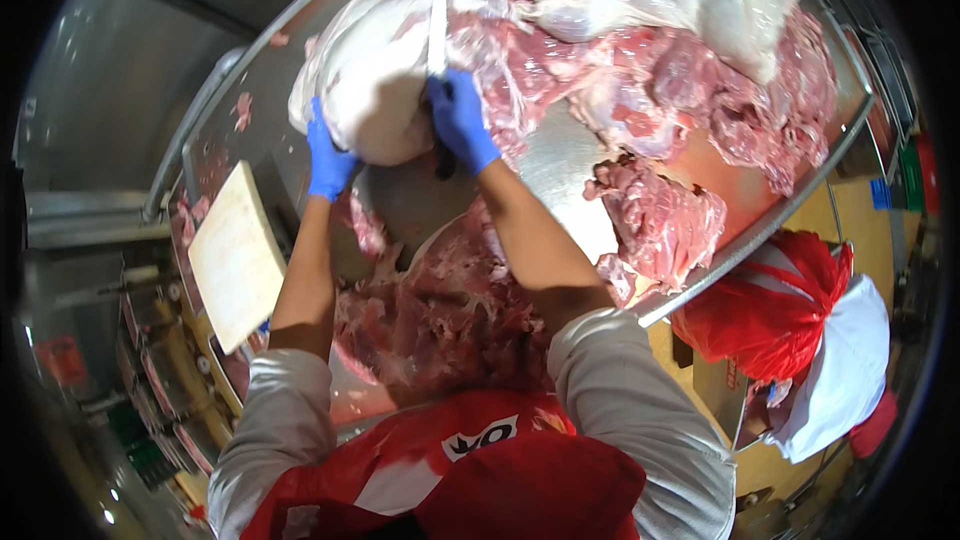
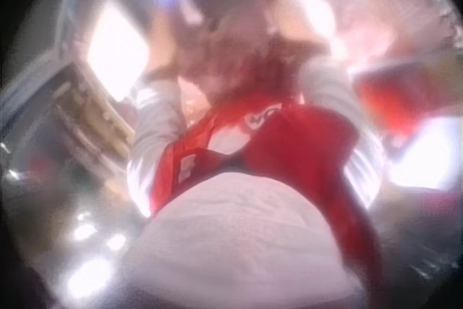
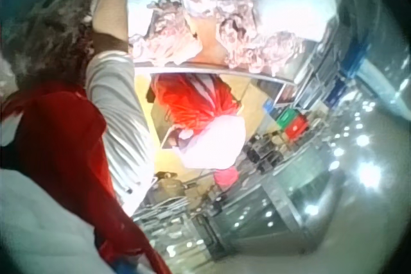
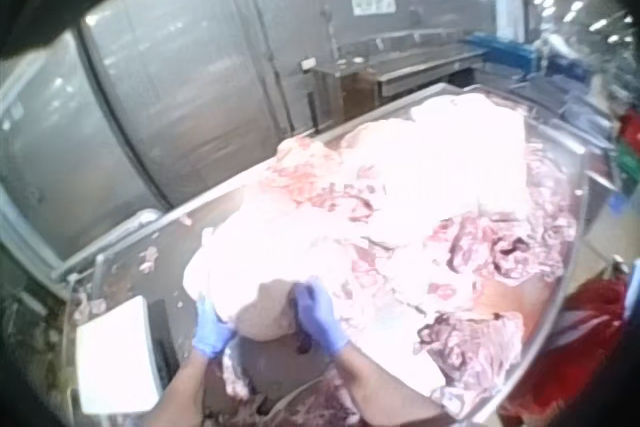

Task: The person cuts large pieces of raw meat on a stainless steel table using a knife. They place cut portions onto a digital scale, trim fat and connective tissue, and transfer pieces into green plastic crates. The process is repeated continuously with multiple meat pieces.

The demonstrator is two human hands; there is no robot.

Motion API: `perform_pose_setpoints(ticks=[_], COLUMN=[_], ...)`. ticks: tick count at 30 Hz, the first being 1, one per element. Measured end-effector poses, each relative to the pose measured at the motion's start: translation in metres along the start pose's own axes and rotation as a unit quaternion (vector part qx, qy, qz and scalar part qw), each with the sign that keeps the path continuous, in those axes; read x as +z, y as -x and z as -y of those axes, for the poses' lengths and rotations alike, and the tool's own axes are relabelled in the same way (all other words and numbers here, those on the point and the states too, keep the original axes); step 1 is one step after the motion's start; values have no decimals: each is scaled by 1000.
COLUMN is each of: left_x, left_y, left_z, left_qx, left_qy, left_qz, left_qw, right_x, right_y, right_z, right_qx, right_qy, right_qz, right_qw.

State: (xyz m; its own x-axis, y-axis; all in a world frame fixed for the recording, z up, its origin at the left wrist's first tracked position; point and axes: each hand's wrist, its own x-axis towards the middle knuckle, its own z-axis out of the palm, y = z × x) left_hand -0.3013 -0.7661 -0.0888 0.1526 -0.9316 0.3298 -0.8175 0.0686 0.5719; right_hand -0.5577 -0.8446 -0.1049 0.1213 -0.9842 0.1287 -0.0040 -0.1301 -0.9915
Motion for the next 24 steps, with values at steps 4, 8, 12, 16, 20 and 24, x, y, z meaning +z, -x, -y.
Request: perform_pose_setpoints(ticks=[4, 8, 12, 16, 20, 24], left_x=[18, 45, 39, -14, -67, -147], left_y=[-12, -53, -71, -5, 95, 243], left_z=[-3, 9, 12, 1, -35, -75], left_qx=[-140, -180, -307, -57, 218, 32], left_qy=[21, -43, -80, -107, -68, 4], left_qz=[15, -15, 5, -34, 34, 100], left_qw=[990, 983, 948, 992, 973, 994], right_x=[11, -10, -60, -127, -234, -220], right_y=[-44, -110, -75, 101, 313, 457], right_z=[-16, -7, 25, 163, 166, 159], right_qx=[58, 131, 142, 186, 321, 403], right_qy=[-114, -76, -60, 62, 137, 30], right_qz=[15, 60, 123, 99, 49, -67], right_qw=[992, 987, 980, 976, 936, 912])
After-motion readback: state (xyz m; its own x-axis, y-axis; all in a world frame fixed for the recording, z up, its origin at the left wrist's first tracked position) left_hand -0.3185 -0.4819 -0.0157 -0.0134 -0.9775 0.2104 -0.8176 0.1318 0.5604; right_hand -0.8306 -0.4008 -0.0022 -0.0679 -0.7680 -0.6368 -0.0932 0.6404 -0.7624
